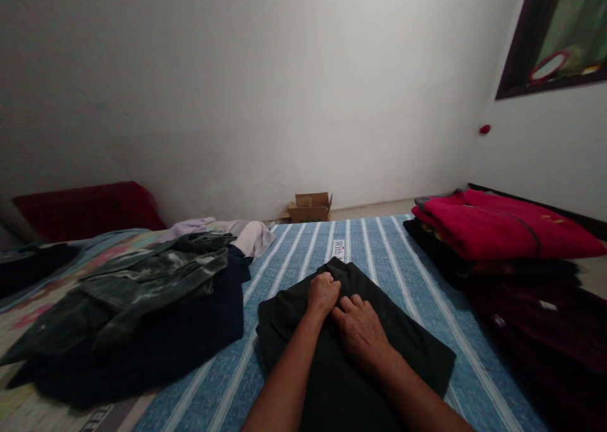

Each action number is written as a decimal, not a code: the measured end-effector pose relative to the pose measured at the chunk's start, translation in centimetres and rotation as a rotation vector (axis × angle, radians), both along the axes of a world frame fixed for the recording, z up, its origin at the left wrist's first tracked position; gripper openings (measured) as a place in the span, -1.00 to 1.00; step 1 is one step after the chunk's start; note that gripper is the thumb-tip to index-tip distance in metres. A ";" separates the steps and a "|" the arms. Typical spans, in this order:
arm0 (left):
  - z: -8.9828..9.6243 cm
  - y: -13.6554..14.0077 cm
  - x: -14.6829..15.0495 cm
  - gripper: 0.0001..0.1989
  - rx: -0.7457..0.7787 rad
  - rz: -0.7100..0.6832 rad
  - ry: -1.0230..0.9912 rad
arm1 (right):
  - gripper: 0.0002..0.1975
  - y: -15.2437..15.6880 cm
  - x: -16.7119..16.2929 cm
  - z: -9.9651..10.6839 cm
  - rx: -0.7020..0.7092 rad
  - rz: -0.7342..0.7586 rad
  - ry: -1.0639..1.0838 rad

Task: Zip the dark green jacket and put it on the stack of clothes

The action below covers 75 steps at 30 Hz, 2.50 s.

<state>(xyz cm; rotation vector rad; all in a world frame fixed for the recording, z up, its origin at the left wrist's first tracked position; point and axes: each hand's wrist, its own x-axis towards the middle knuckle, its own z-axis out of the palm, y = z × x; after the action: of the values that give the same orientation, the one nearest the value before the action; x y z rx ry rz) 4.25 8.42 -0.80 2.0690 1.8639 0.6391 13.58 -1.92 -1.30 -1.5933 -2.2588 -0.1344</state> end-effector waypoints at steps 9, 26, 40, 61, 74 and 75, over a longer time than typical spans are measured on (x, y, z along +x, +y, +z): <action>0.9 0.1 -0.9 -0.75 -0.001 0.030 0.028 | -0.83 0.2 0.6 -0.2 0.011 -0.028 0.009; 5.2 -6.2 -4.8 -0.82 0.015 -0.145 0.051 | -0.79 0.5 2.5 0.7 -0.059 -0.085 0.171; 5.8 -5.7 -8.8 -0.36 -0.343 -0.471 0.070 | -0.77 -0.5 1.8 2.1 0.028 -0.028 0.149; 5.6 -3.6 -8.9 -0.64 -0.373 -0.535 0.243 | -0.62 0.8 -3.1 3.4 -0.448 -0.143 0.207; 5.2 -3.0 -9.1 -0.72 -0.410 -0.545 0.160 | -0.85 1.6 -2.2 2.1 -0.512 -0.142 0.372; 5.1 -3.0 -9.1 -0.73 -0.406 -0.548 0.150 | -0.86 1.7 -2.1 2.0 -0.522 -0.142 0.399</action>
<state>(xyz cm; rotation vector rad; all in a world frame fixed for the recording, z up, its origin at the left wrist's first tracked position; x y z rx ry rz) -4.83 5.41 4.34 2.2301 1.2526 -0.0299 11.44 -0.20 0.65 -1.8237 -1.9547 0.7278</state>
